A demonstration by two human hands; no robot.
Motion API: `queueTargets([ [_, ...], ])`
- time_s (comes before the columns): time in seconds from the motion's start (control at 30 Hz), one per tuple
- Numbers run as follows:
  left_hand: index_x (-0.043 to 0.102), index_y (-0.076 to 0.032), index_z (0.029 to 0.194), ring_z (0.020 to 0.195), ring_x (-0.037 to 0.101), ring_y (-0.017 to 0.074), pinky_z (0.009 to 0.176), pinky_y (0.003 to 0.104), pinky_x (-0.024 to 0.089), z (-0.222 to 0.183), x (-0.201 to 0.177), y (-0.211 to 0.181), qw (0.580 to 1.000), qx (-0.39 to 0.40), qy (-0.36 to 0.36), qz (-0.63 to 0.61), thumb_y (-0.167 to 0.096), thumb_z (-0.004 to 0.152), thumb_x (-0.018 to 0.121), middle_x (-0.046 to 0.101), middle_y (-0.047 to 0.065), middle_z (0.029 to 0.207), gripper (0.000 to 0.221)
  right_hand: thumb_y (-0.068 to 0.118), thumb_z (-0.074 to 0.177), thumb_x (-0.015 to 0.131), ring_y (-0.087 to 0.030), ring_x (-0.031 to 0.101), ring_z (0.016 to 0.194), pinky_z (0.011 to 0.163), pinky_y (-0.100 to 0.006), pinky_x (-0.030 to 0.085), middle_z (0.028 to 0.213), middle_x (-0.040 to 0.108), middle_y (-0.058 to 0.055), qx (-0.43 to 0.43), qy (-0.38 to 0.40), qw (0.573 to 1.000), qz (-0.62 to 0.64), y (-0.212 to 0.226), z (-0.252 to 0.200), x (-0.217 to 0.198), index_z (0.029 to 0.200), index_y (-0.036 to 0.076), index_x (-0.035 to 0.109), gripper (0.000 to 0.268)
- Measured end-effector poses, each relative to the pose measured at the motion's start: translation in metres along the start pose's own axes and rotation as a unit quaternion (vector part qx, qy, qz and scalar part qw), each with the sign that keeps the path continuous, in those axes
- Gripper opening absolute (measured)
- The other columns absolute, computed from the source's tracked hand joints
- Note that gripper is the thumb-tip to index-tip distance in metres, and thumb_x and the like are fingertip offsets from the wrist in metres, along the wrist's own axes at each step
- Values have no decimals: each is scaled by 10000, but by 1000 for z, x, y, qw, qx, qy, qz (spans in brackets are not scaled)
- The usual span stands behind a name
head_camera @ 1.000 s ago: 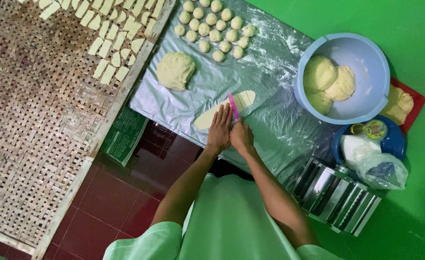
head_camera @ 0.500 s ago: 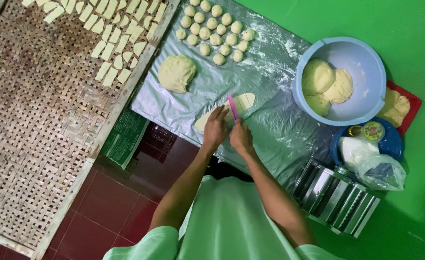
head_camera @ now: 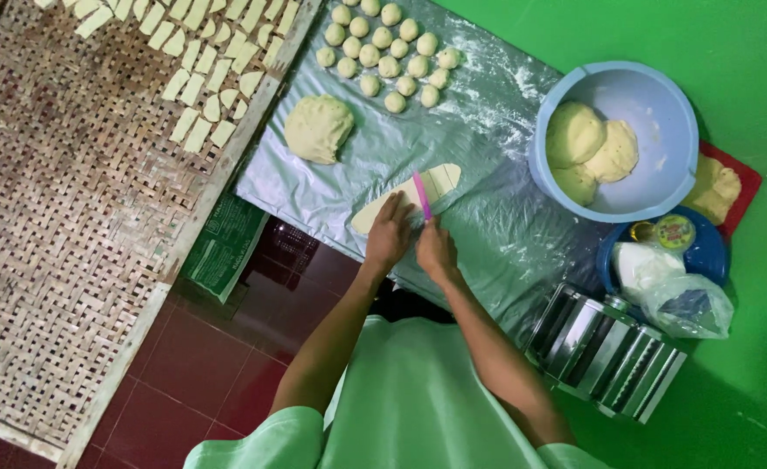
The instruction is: Flattening dough with a manual roller, cutting it into strips with a scraper, and folding them into shapes
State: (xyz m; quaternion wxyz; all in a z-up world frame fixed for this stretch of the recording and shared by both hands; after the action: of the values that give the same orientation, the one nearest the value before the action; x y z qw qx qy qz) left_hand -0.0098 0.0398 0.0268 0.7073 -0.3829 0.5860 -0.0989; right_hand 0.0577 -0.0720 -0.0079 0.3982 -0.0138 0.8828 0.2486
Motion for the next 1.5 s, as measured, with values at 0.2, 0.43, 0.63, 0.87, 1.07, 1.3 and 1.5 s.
queueTargets([
  [0.2,630,-29,1368,1469,400,426,1237,478,335,0,0,-2,1000,-2,16,-9,-88,929,609,447,240,1554,443,101,985,513,-508,722,984,799,-631,595,1018,725,-287,15,-9,1000,16,3,7,2,1287,7,447,323],
  [0.43,643,-45,1360,1474,399,400,1252,447,339,0,6,5,1000,-8,15,-9,-76,894,625,451,222,1558,468,101,953,601,-488,723,998,812,-637,595,1035,727,-268,29,7,999,20,-7,10,10,1298,18,415,401],
  [0.63,631,-67,1372,1486,382,393,1252,458,340,-2,7,2,1000,-15,12,-21,-55,857,664,431,192,1579,517,86,1019,539,-503,719,1017,790,-610,593,1017,712,-299,24,-12,998,56,4,-26,-11,1331,-15,438,344],
  [0.87,620,-68,1388,1477,382,420,1235,475,355,-3,0,2,999,-9,2,-47,-27,855,649,430,205,1578,536,125,1010,555,-468,746,879,693,-584,621,934,724,-253,9,-1,1000,14,-24,5,23,1284,24,407,328],
  [1.07,627,-83,1379,1483,384,402,1239,468,346,-4,1,2,999,-13,5,-34,-26,844,649,440,199,1576,538,145,982,586,-475,745,870,710,-622,604,922,730,-255,11,23,1000,7,-22,-32,12,1307,15,386,403],
  [1.3,650,-63,1344,1463,396,449,1215,524,354,-1,2,5,992,-39,-2,-116,-56,825,654,471,237,1545,519,167,1104,372,-440,749,827,646,-566,604,906,717,-283,-1,12,999,-33,-33,-55,12,1436,-68,393,408],
  [1.5,704,-173,1285,1339,578,323,1144,465,451,6,6,41,970,-119,-52,-204,-69,825,627,654,107,1389,478,321,1093,255,-474,709,1044,864,-632,562,1110,711,-270,110,77,988,77,-46,-71,6,1430,63,380,443],
])
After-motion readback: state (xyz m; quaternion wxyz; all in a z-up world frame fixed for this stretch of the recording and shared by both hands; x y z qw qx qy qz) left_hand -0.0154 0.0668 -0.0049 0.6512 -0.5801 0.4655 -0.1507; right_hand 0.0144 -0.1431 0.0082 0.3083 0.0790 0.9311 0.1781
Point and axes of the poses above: each hand's wrist, its own z-axis towards the middle knuckle, its own x-axis out of the palm, y = z × x, the point moved 7 cm from there along z, towards the middle knuckle
